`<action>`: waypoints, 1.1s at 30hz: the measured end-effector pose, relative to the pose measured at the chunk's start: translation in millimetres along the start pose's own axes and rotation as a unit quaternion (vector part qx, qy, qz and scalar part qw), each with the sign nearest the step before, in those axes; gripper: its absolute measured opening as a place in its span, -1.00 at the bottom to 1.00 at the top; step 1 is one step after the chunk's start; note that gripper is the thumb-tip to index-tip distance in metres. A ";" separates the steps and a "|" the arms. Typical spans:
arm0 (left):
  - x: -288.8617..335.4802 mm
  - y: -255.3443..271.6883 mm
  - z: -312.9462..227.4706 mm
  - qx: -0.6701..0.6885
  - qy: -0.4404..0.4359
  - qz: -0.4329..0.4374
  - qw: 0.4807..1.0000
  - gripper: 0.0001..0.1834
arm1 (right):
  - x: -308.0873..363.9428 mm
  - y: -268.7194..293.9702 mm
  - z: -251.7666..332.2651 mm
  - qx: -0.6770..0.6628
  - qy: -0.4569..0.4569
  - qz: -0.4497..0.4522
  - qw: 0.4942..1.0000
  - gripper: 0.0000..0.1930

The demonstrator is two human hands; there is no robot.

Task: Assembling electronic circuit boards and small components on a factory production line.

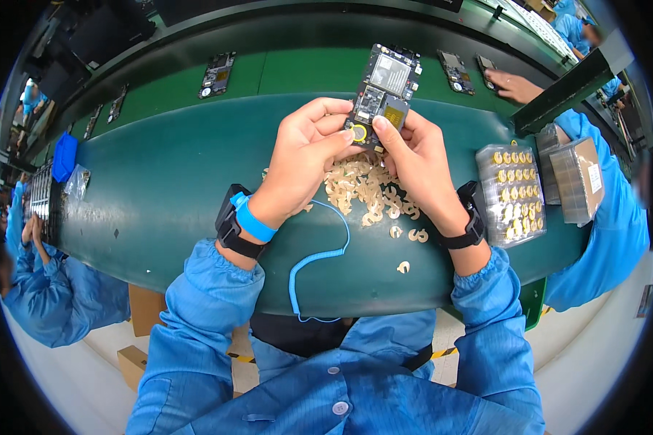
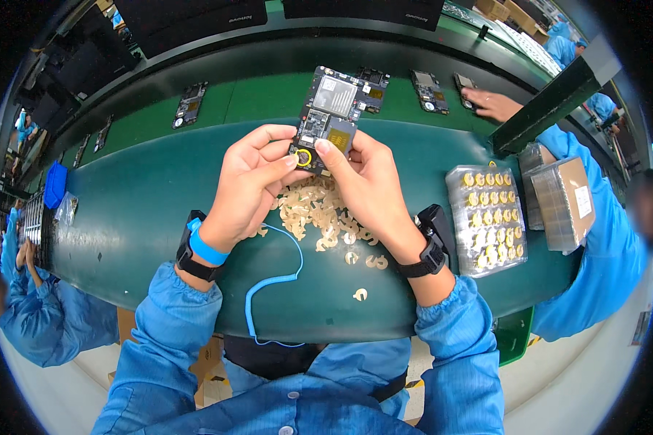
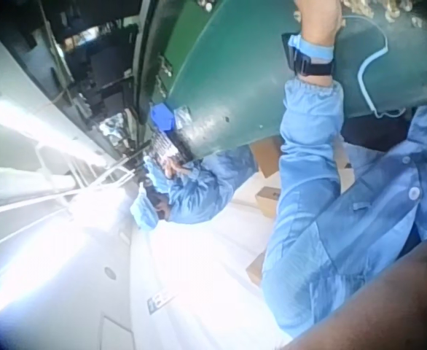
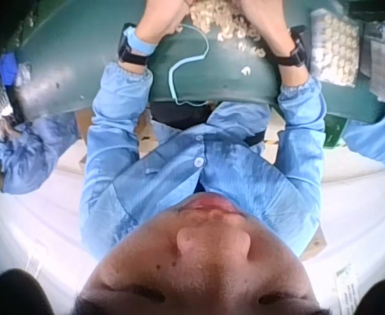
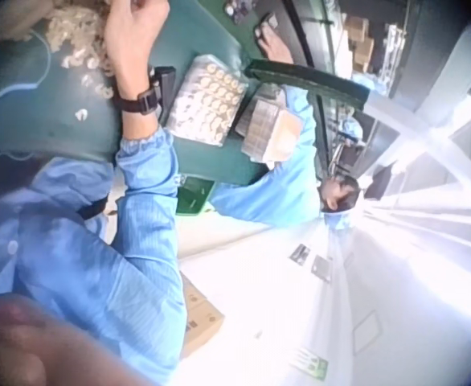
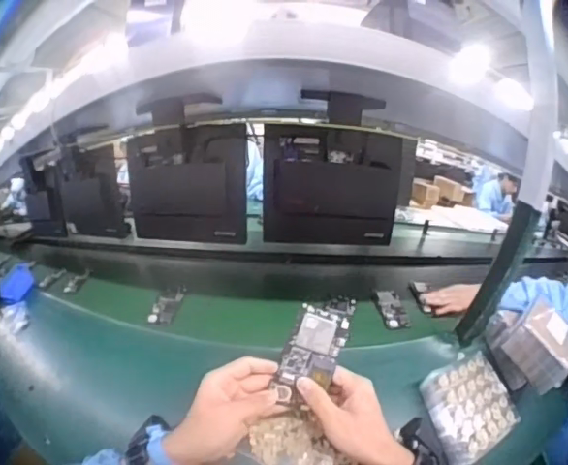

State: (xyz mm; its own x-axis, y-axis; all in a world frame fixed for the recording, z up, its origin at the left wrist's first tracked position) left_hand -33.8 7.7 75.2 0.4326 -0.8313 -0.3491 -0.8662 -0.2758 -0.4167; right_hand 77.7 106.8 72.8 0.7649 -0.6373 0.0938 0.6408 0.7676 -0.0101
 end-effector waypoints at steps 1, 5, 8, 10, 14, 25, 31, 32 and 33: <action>-0.5 0.4 -0.6 0.000 0.000 -0.001 1.000 -0.63 | 0.5 -0.4 0.3 0.005 0.001 0.001 1.000 -0.72; -2.7 -2.6 -1.9 -0.010 -0.023 0.025 0.999 -0.63 | 1.7 0.8 3.1 -0.007 0.009 0.003 1.000 -0.72; -3.9 -1.3 0.0 -0.023 -0.016 0.018 0.999 -0.63 | -0.1 1.0 0.9 -0.003 0.001 -0.004 1.000 -0.72; -3.1 0.4 0.1 -0.033 -0.017 0.019 0.999 -0.64 | -2.1 -0.3 0.5 0.002 -0.002 -0.002 1.000 -0.71; -2.6 2.5 1.8 -0.038 -0.014 0.015 0.999 -0.64 | -2.6 -2.5 -1.3 0.011 0.002 -0.006 1.000 -0.70; -1.5 -0.3 4.2 -0.065 -0.039 0.013 0.997 -0.62 | -0.4 -1.3 -5.4 -0.021 -0.017 -0.010 1.000 -0.72; -5.2 -0.5 -0.2 -0.060 -0.045 0.023 0.997 -0.64 | -2.2 -1.7 -5.1 -0.004 -0.027 -0.005 1.000 -0.76; -3.3 1.1 -1.0 -0.058 -0.052 0.018 0.997 -0.64 | -2.7 -1.2 -6.4 -0.008 -0.029 -0.006 1.000 -0.77; -2.9 4.7 3.2 -0.054 -0.044 0.004 0.998 -0.65 | -5.1 -0.7 -6.9 -0.009 -0.030 -0.007 0.999 -0.78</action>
State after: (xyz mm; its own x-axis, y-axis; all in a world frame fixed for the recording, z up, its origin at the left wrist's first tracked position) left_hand -38.3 10.3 71.6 0.4413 -0.7896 -0.4263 -0.8898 -0.3237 -0.3217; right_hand 73.8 109.1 65.4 0.7513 -0.6420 0.1529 0.6525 0.7573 -0.0267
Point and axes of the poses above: each hand's wrist, its own x-axis away from the middle knuckle, its own y-axis out of the back of the hand, z = x × y, the point moved 8 cm from there along -x, towards the middle knuckle, and after that the axes turned 14 degrees about -y, right-handed, at the moved point
